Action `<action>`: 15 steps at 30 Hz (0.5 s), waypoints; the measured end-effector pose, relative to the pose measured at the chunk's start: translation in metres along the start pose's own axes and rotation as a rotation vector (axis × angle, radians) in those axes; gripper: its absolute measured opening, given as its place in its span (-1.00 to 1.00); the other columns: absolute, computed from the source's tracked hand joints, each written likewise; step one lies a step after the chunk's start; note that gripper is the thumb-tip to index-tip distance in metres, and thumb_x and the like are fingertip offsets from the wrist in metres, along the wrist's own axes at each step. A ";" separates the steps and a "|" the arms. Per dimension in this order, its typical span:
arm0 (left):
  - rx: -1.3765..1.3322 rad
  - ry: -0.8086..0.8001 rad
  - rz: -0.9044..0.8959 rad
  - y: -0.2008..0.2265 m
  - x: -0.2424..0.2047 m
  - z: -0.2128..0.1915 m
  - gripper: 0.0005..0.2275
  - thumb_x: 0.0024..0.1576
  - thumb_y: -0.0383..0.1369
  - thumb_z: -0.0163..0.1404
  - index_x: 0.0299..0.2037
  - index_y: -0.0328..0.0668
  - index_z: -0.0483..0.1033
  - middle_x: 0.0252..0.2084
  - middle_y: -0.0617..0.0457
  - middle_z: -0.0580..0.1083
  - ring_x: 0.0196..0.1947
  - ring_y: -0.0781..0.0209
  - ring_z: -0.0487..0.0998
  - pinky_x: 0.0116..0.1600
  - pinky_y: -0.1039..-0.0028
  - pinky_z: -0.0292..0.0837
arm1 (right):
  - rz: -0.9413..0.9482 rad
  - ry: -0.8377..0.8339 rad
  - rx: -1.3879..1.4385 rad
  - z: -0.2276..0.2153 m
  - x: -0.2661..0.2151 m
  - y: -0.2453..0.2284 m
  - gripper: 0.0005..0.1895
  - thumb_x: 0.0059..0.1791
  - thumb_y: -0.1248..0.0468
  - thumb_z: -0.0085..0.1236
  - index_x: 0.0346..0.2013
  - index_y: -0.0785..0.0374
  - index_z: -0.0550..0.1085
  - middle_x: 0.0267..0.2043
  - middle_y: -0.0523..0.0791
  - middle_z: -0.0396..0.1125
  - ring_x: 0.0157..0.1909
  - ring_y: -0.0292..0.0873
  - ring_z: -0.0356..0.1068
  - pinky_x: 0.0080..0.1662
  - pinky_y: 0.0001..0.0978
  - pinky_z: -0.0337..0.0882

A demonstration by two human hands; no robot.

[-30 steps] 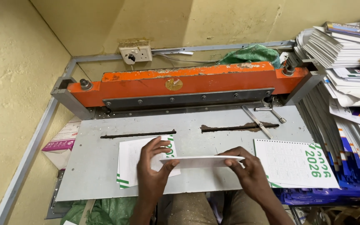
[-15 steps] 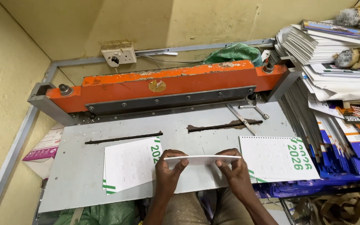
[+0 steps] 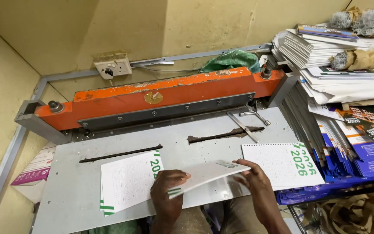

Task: The person aligns stacks of printed paper sheets on a metal workbench and uses a large orange binding machine to secure them. They repeatedly position the sheets under the machine's clamp, operate the lever to bind the documents, and then move the finished stacks to the side.

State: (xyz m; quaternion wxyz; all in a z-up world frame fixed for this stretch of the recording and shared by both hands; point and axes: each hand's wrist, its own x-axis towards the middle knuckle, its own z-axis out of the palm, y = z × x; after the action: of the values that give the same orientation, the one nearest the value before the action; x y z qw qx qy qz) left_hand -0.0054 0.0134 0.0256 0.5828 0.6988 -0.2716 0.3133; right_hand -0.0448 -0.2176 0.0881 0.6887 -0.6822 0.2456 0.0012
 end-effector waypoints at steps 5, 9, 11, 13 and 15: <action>0.376 -0.270 0.418 0.016 0.010 -0.018 -0.89 0.21 -0.39 0.04 -0.10 0.04 0.42 -0.11 0.18 0.64 -0.09 0.10 0.71 -0.07 0.28 0.36 | 0.233 -0.331 0.548 -0.038 0.017 0.050 -0.67 0.14 -0.02 -0.19 -0.19 0.18 0.12 -0.22 0.38 0.49 -0.37 0.23 0.50 -0.33 -0.11 0.55; 0.408 -0.293 0.651 0.031 0.022 -0.023 -0.78 0.34 -0.28 -0.30 -0.19 -0.07 0.43 -0.17 0.08 0.63 -0.13 0.15 0.69 -0.10 0.33 0.46 | 0.265 -0.281 0.460 -0.042 0.016 0.044 -0.46 0.06 0.22 -0.01 0.24 0.56 0.39 -0.35 0.26 0.51 -0.47 0.07 0.50 -0.42 -0.26 0.53; 0.419 -0.301 0.685 0.026 0.019 -0.026 -0.47 0.45 -0.04 -0.62 -0.22 -0.09 0.46 -0.17 0.07 0.62 -0.13 0.14 0.68 -0.12 0.30 0.46 | 0.270 -0.301 0.450 -0.040 0.017 0.038 -0.43 0.06 0.18 -0.04 0.26 0.56 0.36 -0.33 0.28 0.50 -0.45 0.10 0.51 -0.40 -0.23 0.54; 0.423 -0.341 0.761 0.018 0.015 -0.029 -0.83 0.30 -0.38 -0.21 -0.22 -0.10 0.49 -0.14 0.05 0.63 -0.14 0.14 0.69 -0.10 0.32 0.49 | 0.282 -0.297 0.358 -0.036 0.018 0.032 -0.54 0.01 0.27 0.11 0.12 0.56 0.51 -0.40 0.23 0.48 -0.50 0.03 0.48 -0.42 -0.26 0.53; 0.447 -0.356 0.762 0.011 0.013 -0.031 -0.94 0.27 -0.40 -0.07 -0.20 -0.08 0.48 -0.12 0.08 0.62 -0.11 0.15 0.67 -0.06 0.31 0.49 | 0.297 -0.279 0.368 -0.032 0.020 0.033 -0.57 0.00 0.34 0.14 0.12 0.54 0.49 -0.41 0.23 0.48 -0.52 0.02 0.47 -0.43 -0.28 0.53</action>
State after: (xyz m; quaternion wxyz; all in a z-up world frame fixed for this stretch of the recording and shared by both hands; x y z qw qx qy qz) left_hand -0.0086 0.0417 0.0468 0.2063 0.7006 -0.5301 0.4308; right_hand -0.0489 -0.2525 0.0517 0.8205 -0.4952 0.2419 0.1515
